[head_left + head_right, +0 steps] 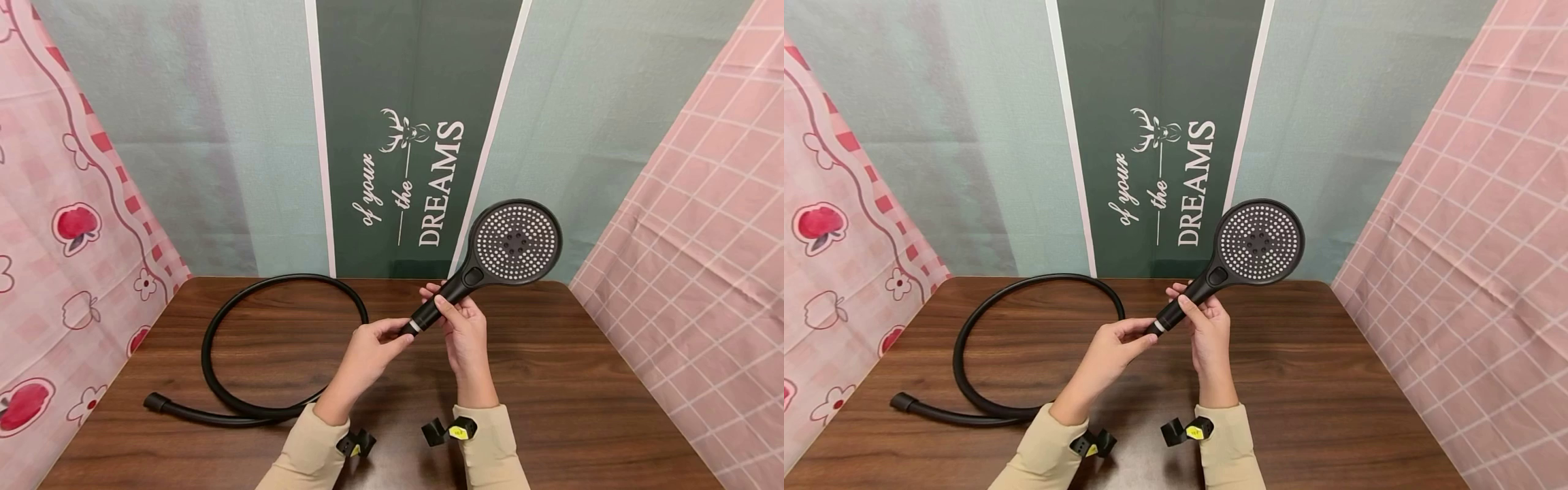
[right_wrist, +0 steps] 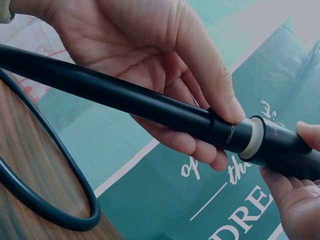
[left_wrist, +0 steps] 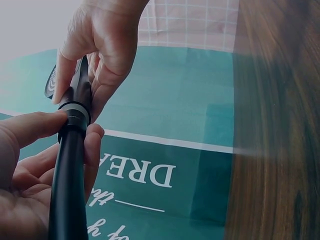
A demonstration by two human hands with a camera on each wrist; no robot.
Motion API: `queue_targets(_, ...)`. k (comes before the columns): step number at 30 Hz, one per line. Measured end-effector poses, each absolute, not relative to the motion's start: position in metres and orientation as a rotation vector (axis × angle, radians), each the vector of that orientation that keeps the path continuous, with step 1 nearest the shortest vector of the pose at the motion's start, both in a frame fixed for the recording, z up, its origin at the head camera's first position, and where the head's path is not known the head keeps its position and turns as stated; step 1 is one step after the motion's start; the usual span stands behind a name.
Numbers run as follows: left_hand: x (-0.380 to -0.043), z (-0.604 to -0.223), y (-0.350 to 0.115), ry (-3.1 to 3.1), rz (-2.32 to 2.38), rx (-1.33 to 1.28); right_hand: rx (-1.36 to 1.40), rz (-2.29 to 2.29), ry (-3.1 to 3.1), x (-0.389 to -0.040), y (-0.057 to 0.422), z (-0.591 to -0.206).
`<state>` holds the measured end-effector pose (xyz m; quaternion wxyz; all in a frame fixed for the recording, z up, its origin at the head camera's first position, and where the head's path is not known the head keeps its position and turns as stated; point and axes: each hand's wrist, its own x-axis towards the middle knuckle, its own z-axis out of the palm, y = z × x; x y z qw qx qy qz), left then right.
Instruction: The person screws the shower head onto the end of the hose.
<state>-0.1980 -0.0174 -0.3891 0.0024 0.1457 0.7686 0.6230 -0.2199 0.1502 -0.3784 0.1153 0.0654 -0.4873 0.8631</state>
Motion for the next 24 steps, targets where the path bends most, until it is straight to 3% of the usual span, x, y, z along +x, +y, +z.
queue_targets(24,-0.1994,-0.3905,-0.0189,2.288,1.996,0.462,0.198,2.533,-1.433,-0.2202,0.151,-0.3784)
